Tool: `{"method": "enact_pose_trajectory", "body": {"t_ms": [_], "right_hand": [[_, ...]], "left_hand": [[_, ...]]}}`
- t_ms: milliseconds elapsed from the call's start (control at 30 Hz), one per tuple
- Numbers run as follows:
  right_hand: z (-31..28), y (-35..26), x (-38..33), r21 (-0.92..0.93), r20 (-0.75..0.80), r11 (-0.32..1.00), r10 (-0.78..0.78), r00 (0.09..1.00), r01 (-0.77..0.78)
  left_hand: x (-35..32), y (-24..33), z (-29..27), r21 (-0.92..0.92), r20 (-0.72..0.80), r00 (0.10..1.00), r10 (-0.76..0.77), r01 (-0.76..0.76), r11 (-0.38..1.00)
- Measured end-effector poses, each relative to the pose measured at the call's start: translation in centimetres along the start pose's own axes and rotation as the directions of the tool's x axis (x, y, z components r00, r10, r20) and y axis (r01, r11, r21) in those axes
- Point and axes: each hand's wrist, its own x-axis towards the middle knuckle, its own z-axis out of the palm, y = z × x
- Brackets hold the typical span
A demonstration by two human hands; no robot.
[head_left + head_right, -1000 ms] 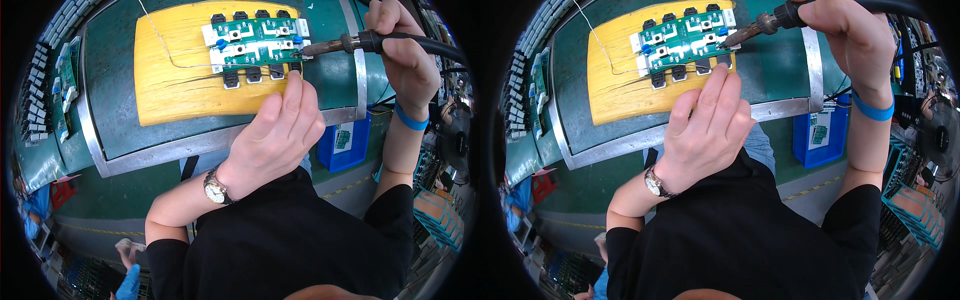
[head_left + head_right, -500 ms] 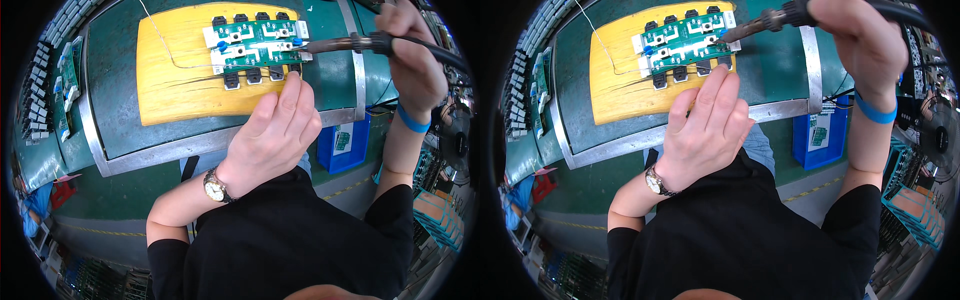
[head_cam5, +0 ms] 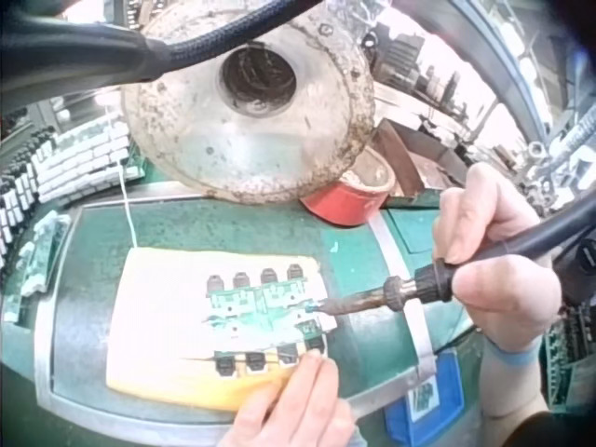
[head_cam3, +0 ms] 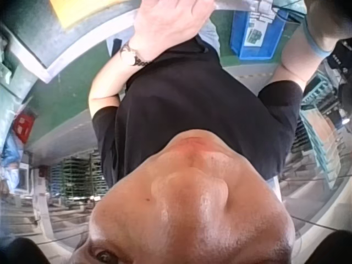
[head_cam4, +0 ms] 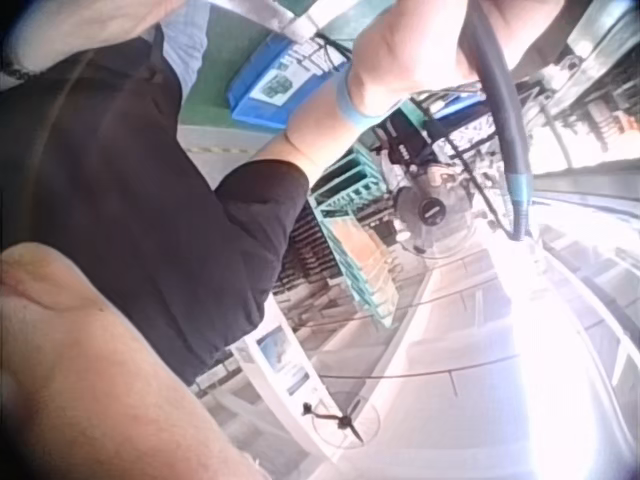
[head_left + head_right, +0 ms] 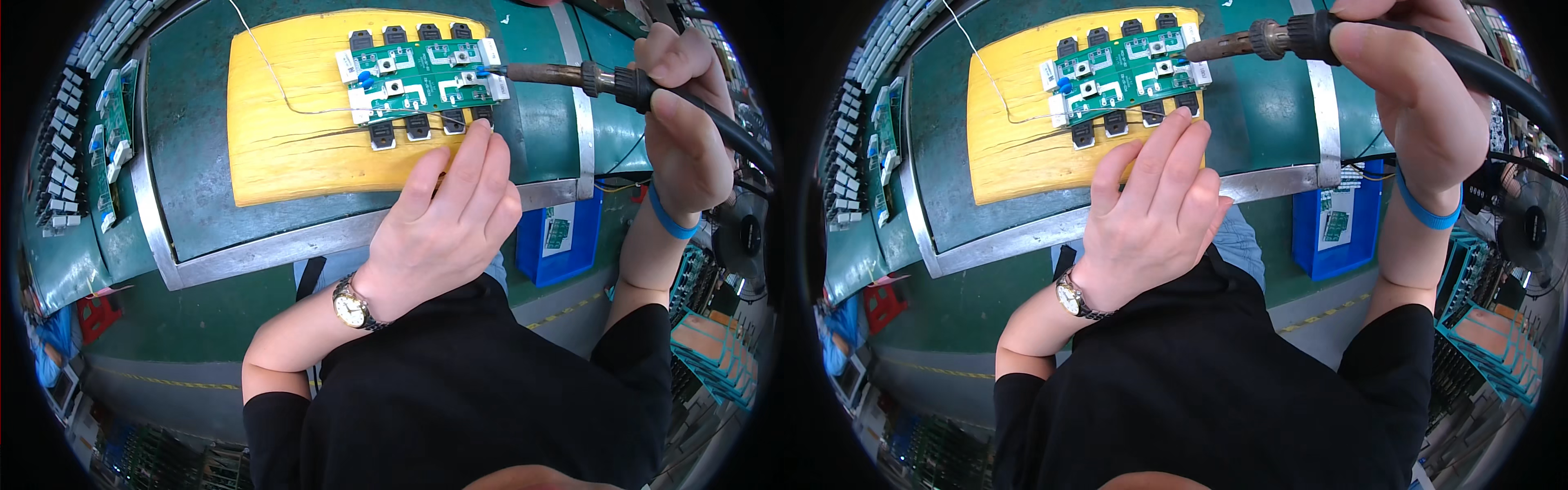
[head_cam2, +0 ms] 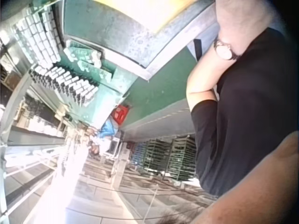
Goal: The person aligns electronic components onto a circuit board, solders them using a soldering iron and solder wire, sets the finished board aside, and retrieves more components from a tray.
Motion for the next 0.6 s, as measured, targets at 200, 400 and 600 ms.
{"method": "enact_pose_trajectory", "body": {"t_ms": [200, 400, 600], "right_hand": [[-0.2, 0.4, -1.4, 0.044, -0.041, 0.999, -0.019, 0.999, 0.02], [2.6, -0.1, -3.2, 0.031, -0.276, 0.998, -0.047, 0.96, 0.058], [5.0, 0.3, -4.4, -0.004, -0.387, 0.998, -0.053, 0.921, 0.056]], "left_hand": [[0.2, 0.0, 0.0, -0.032, -0.031, 0.999, -0.013, 0.012, 0.999], [0.3, -1.0, -3.5, -0.148, -0.13, 0.989, -0.078, 0.058, 0.987], [0.9, -4.5, -4.4, 0.165, -0.04, 0.997, -0.059, 0.064, 0.984]]}}
